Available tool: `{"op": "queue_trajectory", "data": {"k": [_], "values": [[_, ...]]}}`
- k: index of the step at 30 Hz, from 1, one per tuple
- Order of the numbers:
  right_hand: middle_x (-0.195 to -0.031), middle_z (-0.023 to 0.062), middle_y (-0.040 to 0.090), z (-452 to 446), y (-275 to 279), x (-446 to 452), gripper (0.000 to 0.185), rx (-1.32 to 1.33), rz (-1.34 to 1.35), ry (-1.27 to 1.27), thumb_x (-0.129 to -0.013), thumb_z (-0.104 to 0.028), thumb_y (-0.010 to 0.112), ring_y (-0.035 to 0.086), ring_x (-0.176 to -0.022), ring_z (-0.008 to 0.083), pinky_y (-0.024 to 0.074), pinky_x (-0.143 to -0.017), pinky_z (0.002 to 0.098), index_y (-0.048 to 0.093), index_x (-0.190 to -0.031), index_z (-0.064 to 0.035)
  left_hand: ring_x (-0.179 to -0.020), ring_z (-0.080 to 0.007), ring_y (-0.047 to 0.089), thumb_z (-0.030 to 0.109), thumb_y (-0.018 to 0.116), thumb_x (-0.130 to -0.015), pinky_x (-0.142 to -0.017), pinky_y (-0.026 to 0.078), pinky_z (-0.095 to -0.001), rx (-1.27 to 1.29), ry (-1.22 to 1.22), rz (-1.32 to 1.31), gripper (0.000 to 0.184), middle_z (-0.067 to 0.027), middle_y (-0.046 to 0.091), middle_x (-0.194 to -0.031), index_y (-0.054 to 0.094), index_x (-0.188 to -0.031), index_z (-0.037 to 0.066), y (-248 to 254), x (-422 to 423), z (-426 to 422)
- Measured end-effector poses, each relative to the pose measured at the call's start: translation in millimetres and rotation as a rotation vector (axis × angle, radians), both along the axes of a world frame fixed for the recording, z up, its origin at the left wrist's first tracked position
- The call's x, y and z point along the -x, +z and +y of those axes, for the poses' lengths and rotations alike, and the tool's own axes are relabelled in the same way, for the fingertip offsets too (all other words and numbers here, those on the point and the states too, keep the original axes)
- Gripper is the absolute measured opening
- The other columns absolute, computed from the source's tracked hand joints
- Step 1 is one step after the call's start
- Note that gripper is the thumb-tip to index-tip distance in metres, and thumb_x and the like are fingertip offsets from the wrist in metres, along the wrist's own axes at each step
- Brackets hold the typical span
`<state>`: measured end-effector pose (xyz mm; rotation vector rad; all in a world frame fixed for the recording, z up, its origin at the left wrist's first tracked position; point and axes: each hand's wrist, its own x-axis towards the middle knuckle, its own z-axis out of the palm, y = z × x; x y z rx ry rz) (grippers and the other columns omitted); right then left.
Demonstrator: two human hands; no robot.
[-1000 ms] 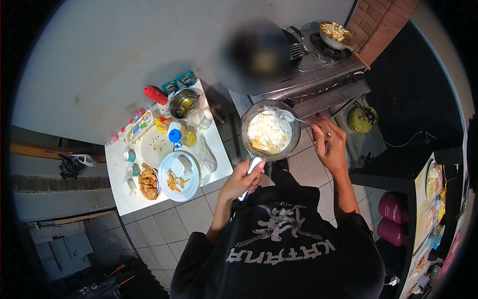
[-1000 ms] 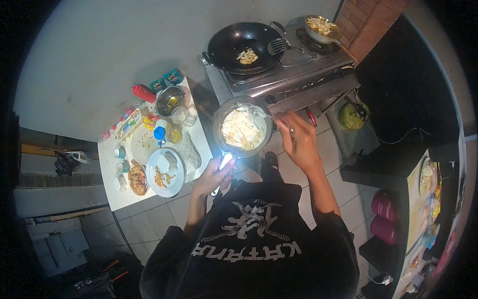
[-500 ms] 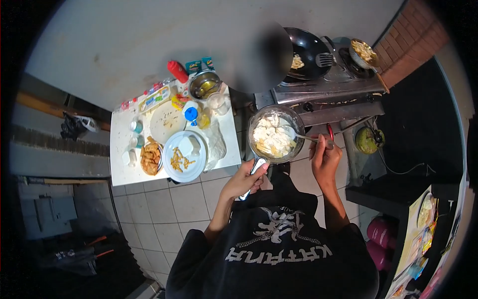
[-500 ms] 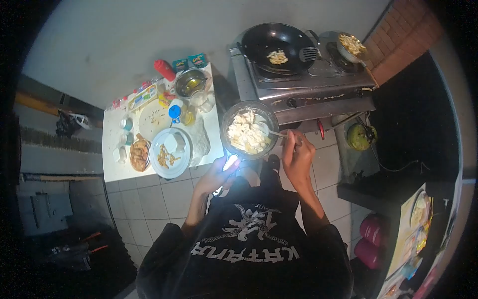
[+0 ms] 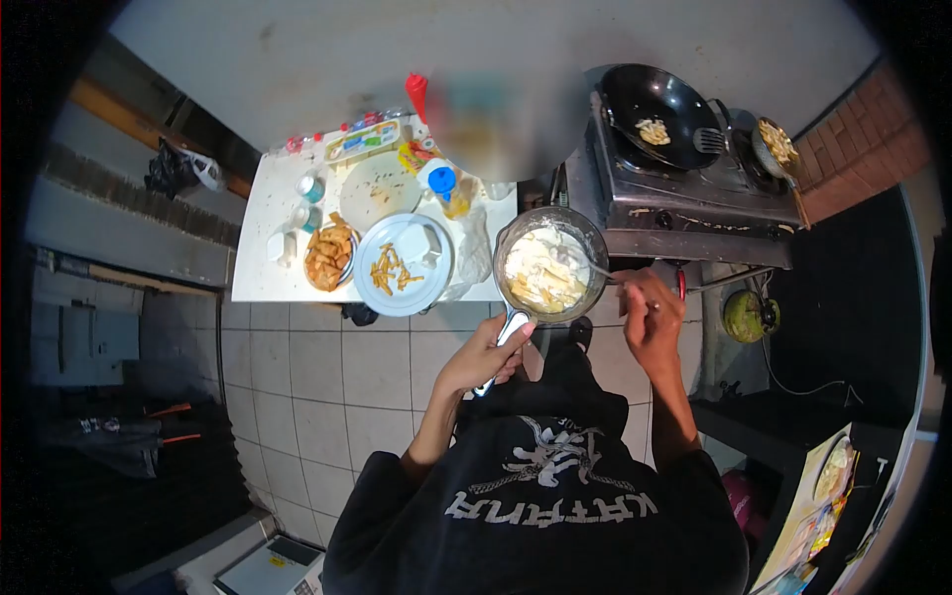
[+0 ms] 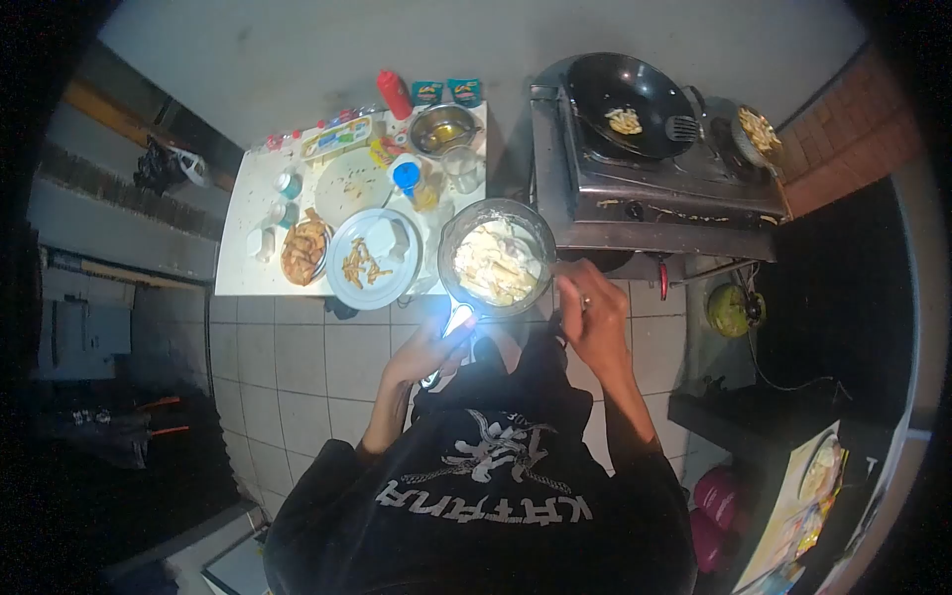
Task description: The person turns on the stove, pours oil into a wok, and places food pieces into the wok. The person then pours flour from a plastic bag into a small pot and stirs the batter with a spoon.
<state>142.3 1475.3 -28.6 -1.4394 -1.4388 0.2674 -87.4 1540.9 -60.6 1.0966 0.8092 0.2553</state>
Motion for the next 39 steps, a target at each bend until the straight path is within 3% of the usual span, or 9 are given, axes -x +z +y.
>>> {"op": "queue_trajectory", "data": {"k": [11,25,27,31,33,34,35,37,39], "values": [[-0.089,0.0194,0.062,24.2,-22.6,48.2,0.014,0.016,-0.037,0.220,-0.083,0.002,0.058,0.063,-0.076,0.0348,0.0497,-0.068,0.0363,0.063,-0.096,0.0051,-0.040,-0.0063,0.037,0.031,0.052,-0.098,-0.037,0.030,-0.0227,-0.029,0.067,-0.008,0.030,0.0012,0.042,-0.054,0.045,-0.088,0.004,0.2,39.2,-23.5],[-0.085,0.0174,0.063,5.6,-2.7,45.8,0.011,0.001,-0.044,0.209,-0.083,0.003,0.058,0.062,-0.071,0.0309,0.0495,-0.062,0.0336,0.063,-0.092,0.0047,-0.043,-0.0043,0.039,0.029,0.054,-0.097,-0.037,0.031,-0.0211,0.045,0.136,-0.014,0.027,0.0023,0.043,-0.057,0.045,-0.089,0.005,-2.3,51.3,-25.0],[-0.083,0.0160,0.063,3.2,8.8,49.6,0.011,0.049,0.164,0.137,-0.085,0.002,0.055,0.062,-0.069,0.0271,0.0482,-0.061,0.0316,0.064,-0.091,0.0049,-0.043,-0.0043,0.039,0.029,0.054,-0.097,-0.037,0.031,-0.0209,0.052,0.135,-0.014,0.027,0.0024,0.043,-0.058,0.045,-0.089,0.005,-0.5,48.3,-24.5],[-0.082,0.0146,0.064,15.0,4.8,52.6,0.013,0.024,0.053,0.166,-0.087,0.000,0.052,0.061,-0.067,0.0229,0.0475,-0.060,0.0300,0.064,-0.092,0.0052,-0.043,-0.0043,0.039,0.030,0.054,-0.097,-0.037,0.031,-0.0208,0.030,0.111,-0.008,0.028,0.0024,0.044,-0.058,0.045,-0.089,0.005,-0.7,44.0,-25.1],[-0.075,0.0078,0.059,26.2,-10.5,48.0,0.019,-0.004,0.090,0.187,-0.092,0.001,0.044,0.050,-0.057,0.0086,0.0386,-0.051,0.0217,0.061,-0.088,0.0072,-0.043,-0.0043,0.039,0.030,0.054,-0.097,-0.037,0.031,-0.0209,0.020,0.110,-0.015,0.028,0.0024,0.044,-0.058,0.045,-0.089,0.005,-0.9,42.7,-26.4],[-0.073,0.0062,0.059,31.5,-14.5,44.2,0.018,-0.040,0.107,0.163,-0.093,0.001,0.045,0.049,-0.057,0.0072,0.0376,-0.050,0.0211,0.061,-0.088,0.0068,-0.043,-0.0043,0.039,0.030,0.054,-0.097,-0.037,0.031,-0.0211,0.016,0.107,-0.009,0.028,0.0024,0.044,-0.057,0.045,-0.089,0.005,-0.1,41.4,-26.2],[-0.073,0.0062,0.059,33.2,-14.3,38.4,0.018,-0.042,0.108,0.162,-0.093,0.001,0.045,0.049,-0.057,0.0072,0.0376,-0.050,0.0211,0.061,-0.088,0.0068,-0.043,-0.0043,0.039,0.030,0.054,-0.097,-0.037,0.031,-0.0212,0.011,0.106,-0.004,0.028,0.0023,0.044,-0.057,0.045,-0.088,0.005,0.4,40.8,-25.8],[-0.078,0.0138,0.062,33.1,-11.0,26.6,0.015,0.106,0.115,0.104,-0.087,0.001,0.050,0.059,-0.064,0.0202,0.0462,-0.058,0.0289,0.064,-0.088,0.0057,-0.042,-0.0044,0.039,0.030,0.054,-0.097,-0.037,0.031,-0.0213,0.015,0.104,-0.003,0.028,0.0022,0.044,-0.057,0.045,-0.088,0.005,0.3,39.6,-26.1],[-0.075,0.0127,0.061,31.1,1.7,23.5,0.015,0.043,0.083,0.093,-0.088,0.001,0.049,0.058,-0.062,0.0195,0.0453,-0.057,0.0286,0.063,-0.089,0.0057,-0.042,-0.0045,0.039,0.030,0.054,-0.097,-0.037,0.031,-0.0214,0.019,0.101,0.000,0.028,0.0021,0.044,-0.057,0.045,-0.088,0.005,-0.1,39.2,-24.7]]}}
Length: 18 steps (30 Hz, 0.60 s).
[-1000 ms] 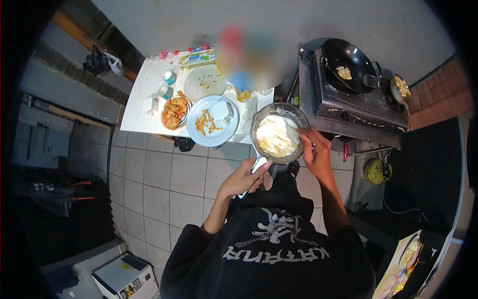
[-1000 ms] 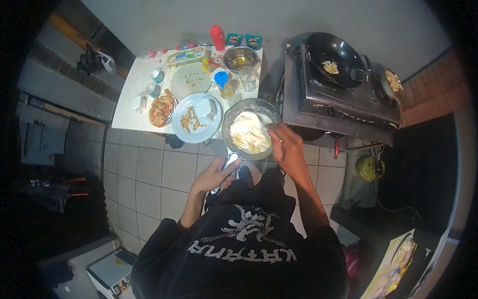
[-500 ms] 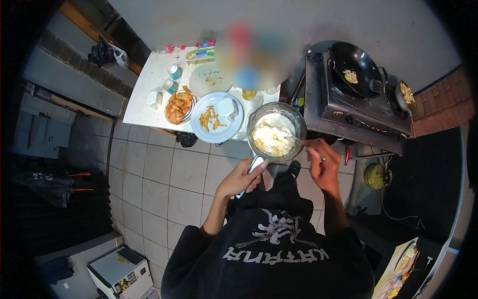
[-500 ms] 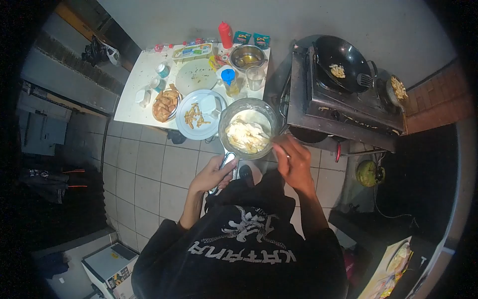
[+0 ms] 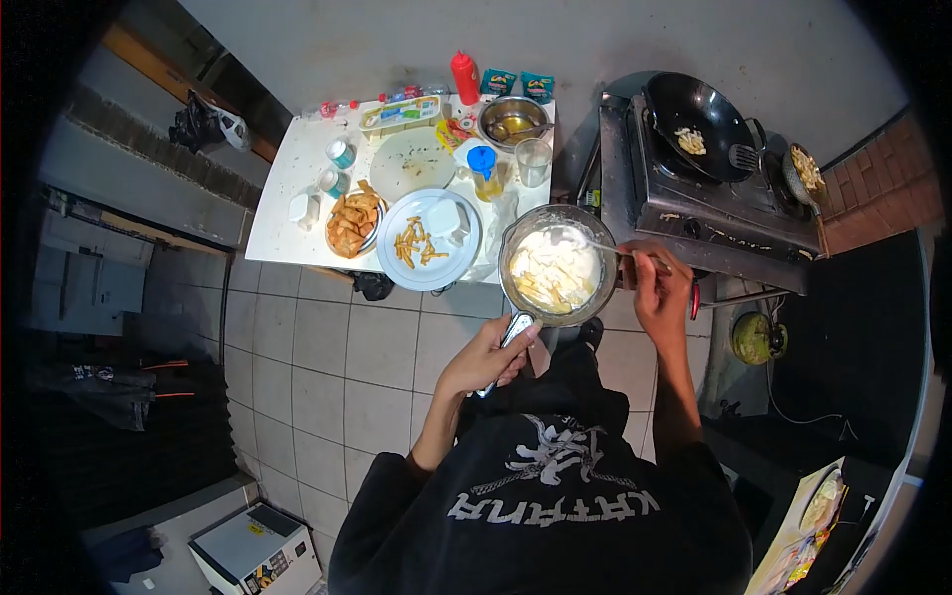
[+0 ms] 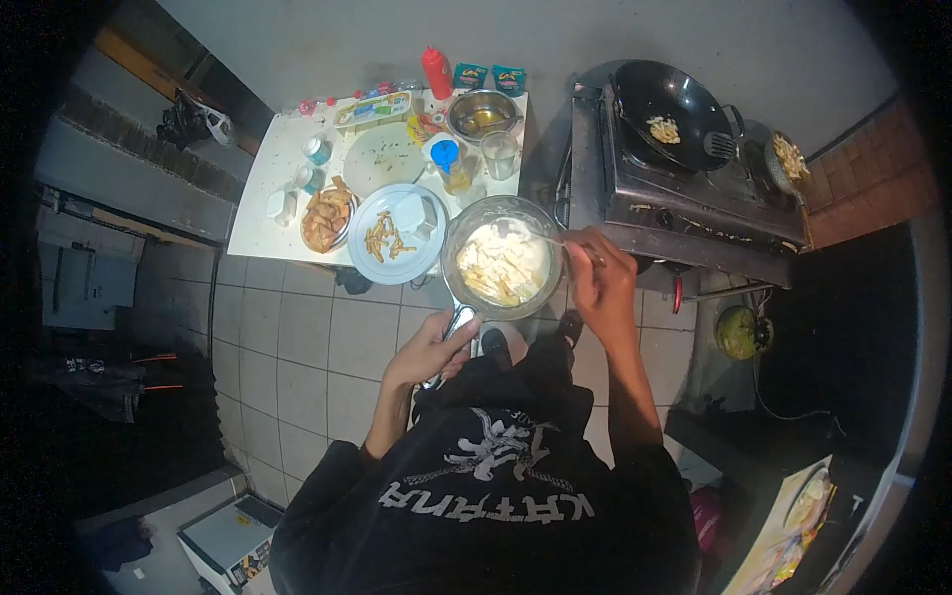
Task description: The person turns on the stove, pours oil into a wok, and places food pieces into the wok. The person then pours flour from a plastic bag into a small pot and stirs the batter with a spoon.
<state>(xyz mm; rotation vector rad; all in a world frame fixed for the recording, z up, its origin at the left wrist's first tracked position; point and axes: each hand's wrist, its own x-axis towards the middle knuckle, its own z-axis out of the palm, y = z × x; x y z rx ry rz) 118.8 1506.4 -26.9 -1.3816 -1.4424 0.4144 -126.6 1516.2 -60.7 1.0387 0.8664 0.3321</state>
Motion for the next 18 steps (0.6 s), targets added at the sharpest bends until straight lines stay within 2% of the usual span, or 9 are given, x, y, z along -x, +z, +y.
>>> {"op": "queue_trajectory", "data": {"k": [3,7,9,13,15,18], "values": [[-0.076,0.0140,0.061,-4.2,9.8,-4.6,0.012,-0.086,-0.027,-0.043,-0.086,0.003,0.051,0.058,-0.062,0.0203,0.0456,-0.058,0.0295,0.062,-0.090,0.0057,-0.042,-0.0048,0.040,0.030,0.054,-0.097,-0.037,0.031,-0.0215,0.005,-0.004,-0.012,0.028,0.0017,0.045,-0.058,0.045,-0.088,0.005,-1.1,0.0,0.5],[-0.077,0.0147,0.061,-1.2,-10.1,-0.9,0.012,-0.100,-0.163,-0.016,-0.087,0.002,0.051,0.059,-0.063,0.0198,0.0460,-0.058,0.0297,0.062,-0.090,0.0062,-0.042,-0.0051,0.040,0.029,0.054,-0.097,-0.037,0.031,-0.0215,-0.001,0.001,0.012,0.027,0.0014,0.045,-0.057,0.045,-0.089,0.005,1.1,-2.2,3.7],[-0.077,0.0155,0.061,-1.3,-25.7,13.2,0.013,-0.001,0.005,-0.023,-0.089,0.001,0.050,0.059,-0.063,0.0205,0.0463,-0.058,0.0302,0.062,-0.090,0.0064,-0.042,-0.0051,0.040,0.029,0.054,-0.097,-0.036,0.031,-0.0216,-0.004,0.004,0.021,0.027,0.0014,0.045,-0.057,0.045,-0.089,0.005,-0.2,-3.8,3.6],[-0.077,0.0160,0.061,1.8,-36.1,19.0,0.015,0.093,0.171,-0.048,-0.090,0.001,0.050,0.061,-0.064,0.0221,0.0469,-0.058,0.0308,0.063,-0.090,0.0061,-0.042,-0.0049,0.039,0.028,0.054,-0.097,-0.037,0.030,-0.0216,0.005,0.002,0.002,0.025,0.0017,0.044,-0.058,0.045,-0.091,0.006,-9.3,-4.4,6.9],[-0.071,0.0087,0.058,-1.5,-26.1,18.7,0.020,-0.050,0.071,-0.068,-0.094,-0.004,0.046,0.052,-0.059,0.0106,0.0411,-0.053,0.0255,0.062,-0.091,0.0062,-0.042,-0.0047,0.038,0.028,0.054,-0.097,-0.037,0.029,-0.0215,0.016,0.006,0.000,0.024,0.0018,0.044,-0.058,0.044,-0.091,0.006,-8.7,-2.6,6.8],[-0.074,0.0112,0.060,-6.8,-10.6,18.9,0.016,-0.140,-0.033,0.010,-0.092,-0.003,0.049,0.055,-0.060,0.0142,0.0424,-0.054,0.0261,0.063,-0.092,0.0062,-0.042,-0.0045,0.037,0.028,0.054,-0.097,-0.037,0.029,-0.0211,0.056,0.012,-0.015,0.024,0.0019,0.043,-0.057,0.044,-0.091,0.007,-5.4,-5.4,11.5]]}}
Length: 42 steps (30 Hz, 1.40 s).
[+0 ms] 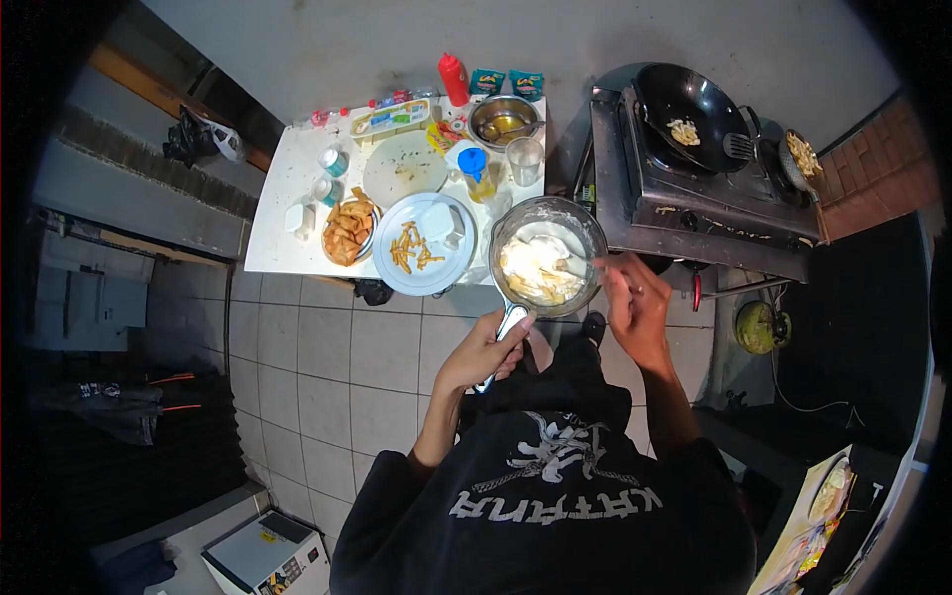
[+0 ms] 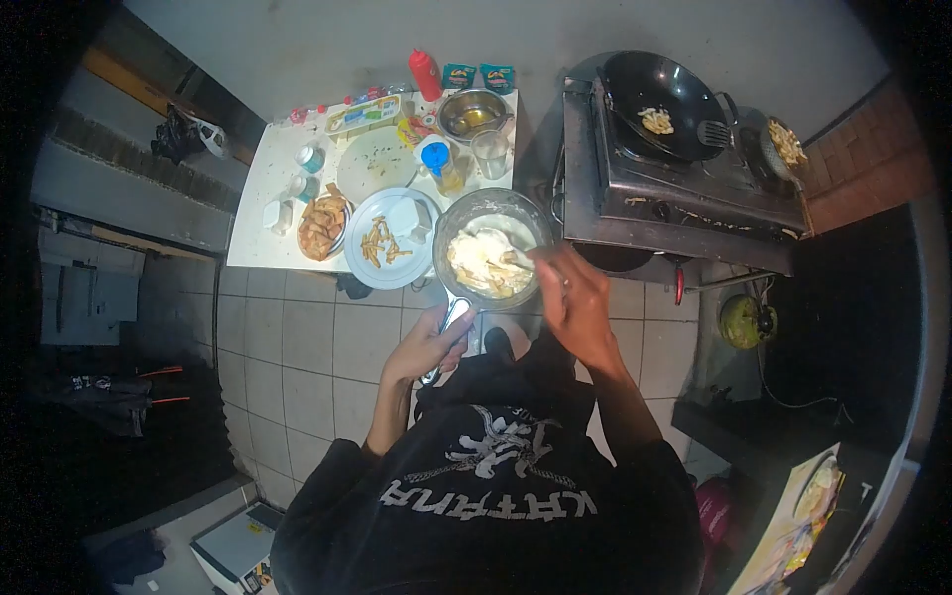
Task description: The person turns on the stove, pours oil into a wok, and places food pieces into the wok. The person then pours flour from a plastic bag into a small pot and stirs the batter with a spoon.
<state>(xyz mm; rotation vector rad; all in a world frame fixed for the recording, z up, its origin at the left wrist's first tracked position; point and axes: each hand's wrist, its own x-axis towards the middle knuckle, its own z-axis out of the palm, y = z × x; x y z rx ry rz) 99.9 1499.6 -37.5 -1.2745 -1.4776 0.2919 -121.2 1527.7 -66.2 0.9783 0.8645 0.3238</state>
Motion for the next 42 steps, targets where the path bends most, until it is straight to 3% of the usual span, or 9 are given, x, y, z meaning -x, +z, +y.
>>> {"op": "queue_trajectory", "data": {"k": [3,7,10,19,26,28,33,40,42], "values": [[-0.083,0.0169,0.061,-7.8,11.0,-1.7,0.013,0.082,-0.118,0.110,-0.085,0.001,0.055,0.062,-0.067,0.0296,0.0484,-0.058,0.0331,0.062,-0.096,0.0046,-0.042,-0.0045,0.037,0.028,0.054,-0.097,-0.037,0.028,-0.0210,0.020,0.008,-0.004,0.025,0.0020,0.042,-0.057,0.044,-0.090,0.007,-1.6,-1.0,2.4],[-0.085,0.0169,0.061,-13.3,9.7,-1.1,0.015,0.040,-0.136,0.120,-0.084,0.001,0.057,0.061,-0.068,0.0320,0.0489,-0.059,0.0342,0.062,-0.097,0.0046,-0.043,-0.0047,0.038,0.028,0.053,-0.097,-0.037,0.029,-0.0211,-0.005,-0.019,-0.009,0.025,0.0021,0.042,-0.057,0.043,-0.090,0.006,0.9,0.0,5.0],[-0.086,0.0167,0.062,-17.0,19.9,-2.0,0.015,-0.019,-0.129,0.092,-0.084,0.002,0.056,0.062,-0.068,0.0310,0.0489,-0.059,0.0339,0.062,-0.097,0.0047,-0.043,-0.0047,0.038,0.028,0.053,-0.097,-0.037,0.029,-0.0212,-0.018,-0.027,-0.005,0.025,0.0019,0.042,-0.057,0.043,-0.090,0.006,3.9,-2.7,5.3],[-0.072,0.0068,0.058,7.9,-7.1,-1.0,0.020,0.108,0.089,-0.024,-0.095,-0.005,0.045,0.052,-0.061,0.0064,0.0385,-0.052,0.0198,0.062,-0.091,0.0067,-0.043,-0.0049,0.038,0.029,0.054,-0.097,-0.037,0.028,-0.0216,-0.023,-0.064,-0.012,0.026,0.0019,0.043,-0.058,0.043,-0.090,0.006,3.3,-11.2,9.8],[-0.072,0.0070,0.059,18.6,-4.4,-21.9,0.020,0.094,0.090,-0.062,-0.095,-0.003,0.046,0.052,-0.060,0.0068,0.0400,-0.052,0.0210,0.062,-0.089,0.0070,-0.042,-0.0048,0.038,0.029,0.054,-0.097,-0.037,0.029,-0.0214,-0.051,-0.089,0.002,0.026,0.0022,0.043,-0.057,0.044,-0.090,0.006,-1.7,-14.4,10.6],[-0.073,0.0141,0.059,14.9,12.3,-29.2,0.011,0.032,-0.024,-0.122,-0.087,0.002,0.053,0.058,-0.060,0.0217,0.0458,-0.057,0.0298,0.063,-0.088,0.0063,-0.042,-0.0048,0.038,0.030,0.054,-0.097,-0.037,0.029,-0.0214,-0.044,-0.084,0.016,0.026,0.0023,0.042,-0.056,0.044,-0.089,0.006,1.0,-14.0,11.7],[-0.073,0.0151,0.059,11.0,14.2,-37.1,0.011,0.093,-0.042,-0.161,-0.087,0.002,0.054,0.059,-0.060,0.0236,0.0455,-0.056,0.0299,0.063,-0.087,0.0060,-0.042,-0.0050,0.038,0.030,0.054,-0.097,-0.037,0.029,-0.0216,-0.016,-0.066,0.036,0.027,0.0023,0.042,-0.056,0.044,-0.088,0.007,1.4,-12.1,15.5],[-0.069,0.0127,0.059,24.5,-45.3,-18.4,0.018,0.137,0.248,-0.138,-0.091,-0.003,0.048,0.056,-0.054,0.0186,0.0435,-0.052,0.0290,0.062,-0.085,0.0062,-0.042,-0.0051,0.038,0.030,0.054,-0.097,-0.037,0.029,-0.0214,-0.051,-0.081,0.027,0.028,0.0017,0.043,-0.057,0.044,-0.089,0.006,0.2,-13.3,16.6],[-0.060,-0.0006,0.051,26.4,-49.0,-20.1,0.025,0.186,0.370,-0.141,-0.099,-0.011,0.045,0.040,-0.050,0.0025,0.0303,-0.046,0.0203,0.063,-0.092,0.0051,-0.042,-0.0052,0.038,0.030,0.054,-0.097,-0.037,0.029,-0.0214,-0.050,-0.087,0.026,0.028,0.0016,0.043,-0.057,0.044,-0.089,0.006,-0.6,-13.4,16.8]]}}
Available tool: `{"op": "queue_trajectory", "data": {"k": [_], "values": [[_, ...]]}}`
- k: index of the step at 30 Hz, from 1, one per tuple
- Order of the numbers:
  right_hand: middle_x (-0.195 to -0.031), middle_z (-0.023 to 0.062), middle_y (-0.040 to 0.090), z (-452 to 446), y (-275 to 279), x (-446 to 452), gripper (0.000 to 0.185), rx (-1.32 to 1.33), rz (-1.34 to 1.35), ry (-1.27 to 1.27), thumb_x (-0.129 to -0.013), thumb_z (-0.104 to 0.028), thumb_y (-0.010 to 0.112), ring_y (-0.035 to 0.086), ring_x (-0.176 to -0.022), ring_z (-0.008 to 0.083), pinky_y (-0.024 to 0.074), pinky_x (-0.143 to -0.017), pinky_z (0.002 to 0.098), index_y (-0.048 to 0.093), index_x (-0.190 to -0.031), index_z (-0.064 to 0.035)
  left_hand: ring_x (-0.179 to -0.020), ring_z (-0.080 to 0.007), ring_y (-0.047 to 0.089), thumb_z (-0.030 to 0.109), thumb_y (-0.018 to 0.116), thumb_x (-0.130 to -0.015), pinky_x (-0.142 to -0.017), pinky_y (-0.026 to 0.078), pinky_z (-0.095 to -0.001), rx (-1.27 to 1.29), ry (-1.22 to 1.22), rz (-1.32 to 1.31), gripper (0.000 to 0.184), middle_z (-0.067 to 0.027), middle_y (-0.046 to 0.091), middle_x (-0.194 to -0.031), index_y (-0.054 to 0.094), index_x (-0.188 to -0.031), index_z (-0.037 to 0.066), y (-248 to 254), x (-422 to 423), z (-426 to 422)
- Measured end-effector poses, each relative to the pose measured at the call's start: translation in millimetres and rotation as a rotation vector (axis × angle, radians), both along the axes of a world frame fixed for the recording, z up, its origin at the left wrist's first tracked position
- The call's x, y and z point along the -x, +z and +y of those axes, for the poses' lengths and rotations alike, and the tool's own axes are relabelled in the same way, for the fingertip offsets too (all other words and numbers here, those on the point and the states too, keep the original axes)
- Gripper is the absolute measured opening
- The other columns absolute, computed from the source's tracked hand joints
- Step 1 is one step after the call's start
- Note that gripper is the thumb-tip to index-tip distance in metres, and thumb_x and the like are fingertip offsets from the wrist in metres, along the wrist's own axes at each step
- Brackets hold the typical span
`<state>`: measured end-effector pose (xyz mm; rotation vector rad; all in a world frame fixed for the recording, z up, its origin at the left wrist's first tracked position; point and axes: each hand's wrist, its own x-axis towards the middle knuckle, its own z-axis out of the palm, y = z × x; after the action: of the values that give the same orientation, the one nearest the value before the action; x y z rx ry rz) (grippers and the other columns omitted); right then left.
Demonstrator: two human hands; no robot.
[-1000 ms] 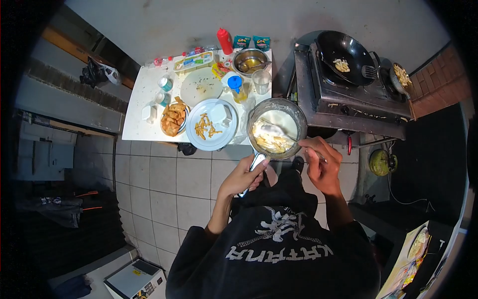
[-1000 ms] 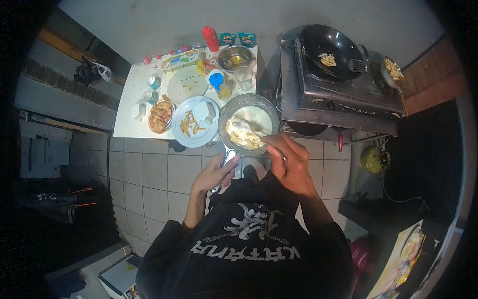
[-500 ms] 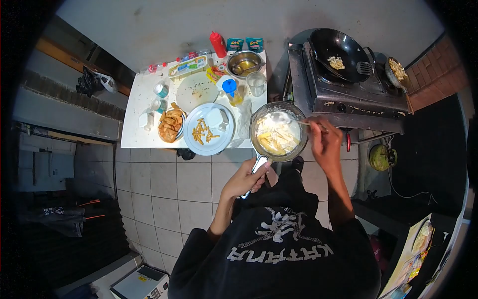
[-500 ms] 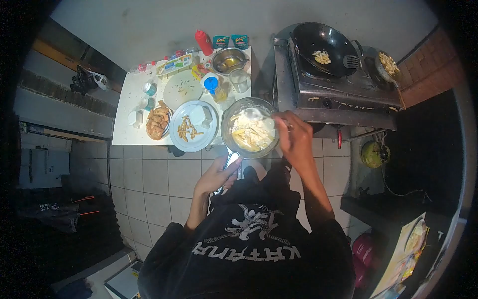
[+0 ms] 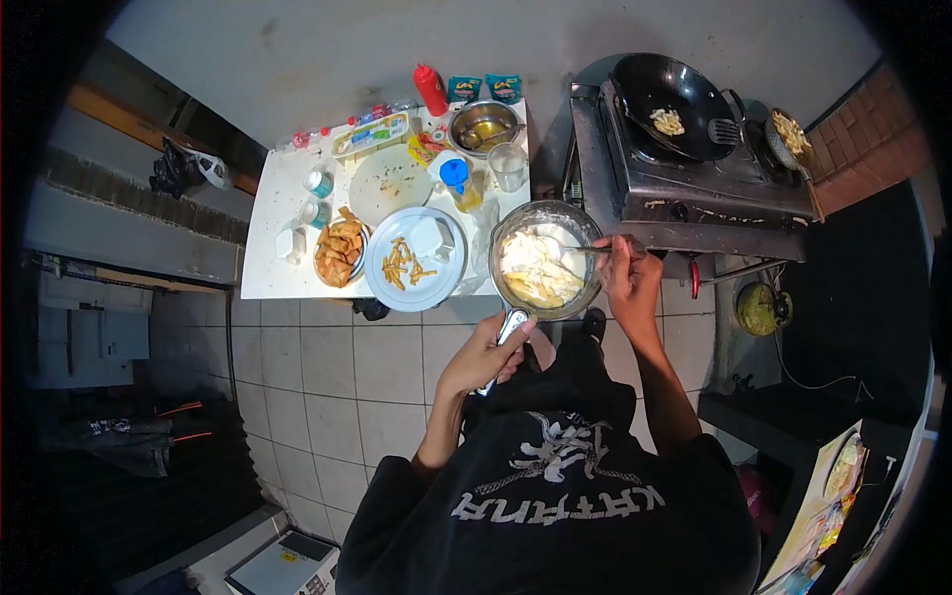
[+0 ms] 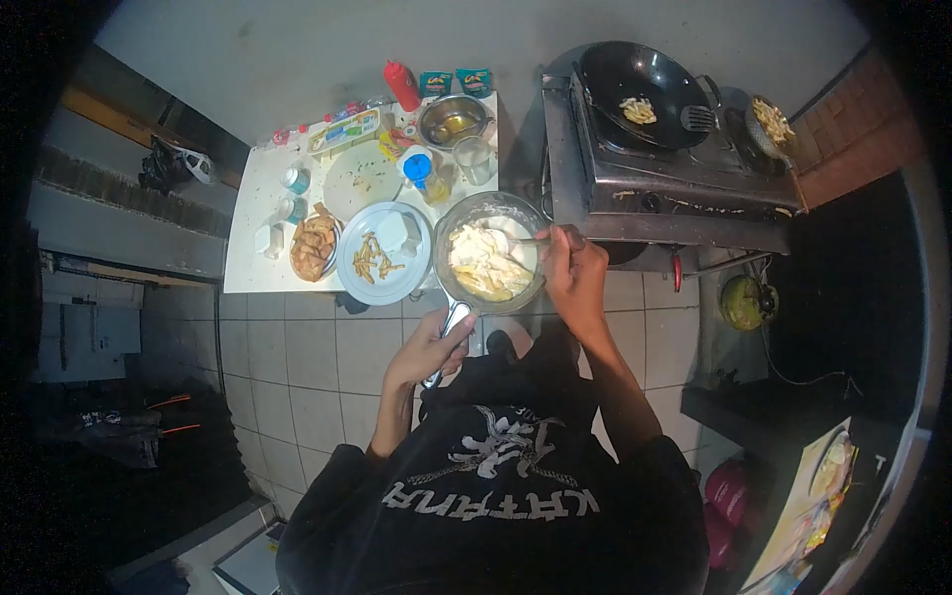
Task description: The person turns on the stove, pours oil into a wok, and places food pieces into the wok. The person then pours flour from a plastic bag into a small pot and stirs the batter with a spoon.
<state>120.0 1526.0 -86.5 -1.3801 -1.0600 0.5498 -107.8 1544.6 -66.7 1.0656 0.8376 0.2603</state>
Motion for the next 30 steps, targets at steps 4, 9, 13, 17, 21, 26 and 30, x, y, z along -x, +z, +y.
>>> {"op": "queue_trajectory", "data": {"k": [4,9,13,17,21,26,30], "values": [[-0.068,0.0127,0.058,-11.0,28.9,-0.5,0.017,0.133,0.047,0.009,-0.091,-0.004,0.049,0.054,-0.054,0.0188,0.0426,-0.051,0.0287,0.063,-0.086,0.0058,-0.043,-0.0052,0.038,0.031,0.054,-0.097,-0.037,0.029,-0.0215,0.042,0.019,0.002,0.028,0.0016,0.042,-0.057,0.044,-0.089,0.006,1.4,-0.4,1.2],[-0.070,0.0081,0.058,-23.9,61.1,6.9,0.019,-0.163,-0.388,0.126,-0.092,0.000,0.045,0.050,-0.056,0.0087,0.0383,-0.046,0.0224,0.062,-0.089,0.0086,-0.043,-0.0052,0.037,0.032,0.054,-0.097,-0.037,0.029,-0.0216,0.013,0.031,0.007,0.029,0.0017,0.042,-0.057,0.044,-0.089,0.006,4.9,2.5,2.6],[-0.074,0.0137,0.060,-33.4,65.7,5.8,0.012,-0.163,-0.369,0.142,-0.085,0.001,0.055,0.058,-0.060,0.0229,0.0456,-0.055,0.0302,0.064,-0.091,0.0059,-0.043,-0.0053,0.037,0.032,0.054,-0.097,-0.037,0.029,-0.0218,0.032,0.068,-0.007,0.030,0.0016,0.042,-0.056,0.043,-0.088,0.006,2.2,6.0,4.6],[-0.075,0.0141,0.060,-37.2,75.3,3.9,0.012,-0.110,-0.315,0.206,-0.085,0.001,0.055,0.058,-0.060,0.0229,0.0454,-0.055,0.0303,0.064,-0.092,0.0066,-0.042,-0.0054,0.037,0.031,0.054,-0.097,-0.037,0.029,-0.0220,0.035,0.077,-0.020,0.029,0.0016,0.042,-0.056,0.043,-0.088,0.005,5.0,7.0,4.0],[-0.076,0.0143,0.060,-34.8,70.1,-0.3,0.013,-0.046,-0.336,0.259,-0.086,0.000,0.055,0.058,-0.061,0.0235,0.0452,-0.054,0.0300,0.064,-0.093,0.0064,-0.042,-0.0055,0.037,0.030,0.054,-0.097,-0.037,0.029,-0.0221,0.026,0.067,-0.009,0.028,0.0014,0.042,-0.056,0.044,-0.089,0.005,3.4,6.7,2.1],[-0.075,0.0114,0.060,-17.7,58.8,-1.9,0.015,-0.167,-0.466,0.230,-0.089,0.000,0.050,0.053,-0.058,0.0124,0.0409,-0.050,0.0257,0.062,-0.087,0.0083,-0.043,-0.0055,0.038,0.028,0.054,-0.097,-0.037,0.029,-0.0217,-0.008,0.009,-0.022,0.026,0.0011,0.043,-0.057,0.044,-0.089,0.006,1.2,5.6,-1.2],[-0.077,0.0143,0.061,-33.3,81.8,-14.9,0.011,-0.048,-0.410,0.144,-0.086,0.000,0.054,0.060,-0.064,0.0253,0.0464,-0.057,0.0305,0.063,-0.089,0.0057,-0.043,-0.0056,0.038,0.028,0.054,-0.097,-0.037,0.029,-0.0217,0.040,0.019,-0.029,0.026,0.0010,0.043,-0.057,0.044,-0.088,0.006,-1.8,7.3,-0.9]]}}
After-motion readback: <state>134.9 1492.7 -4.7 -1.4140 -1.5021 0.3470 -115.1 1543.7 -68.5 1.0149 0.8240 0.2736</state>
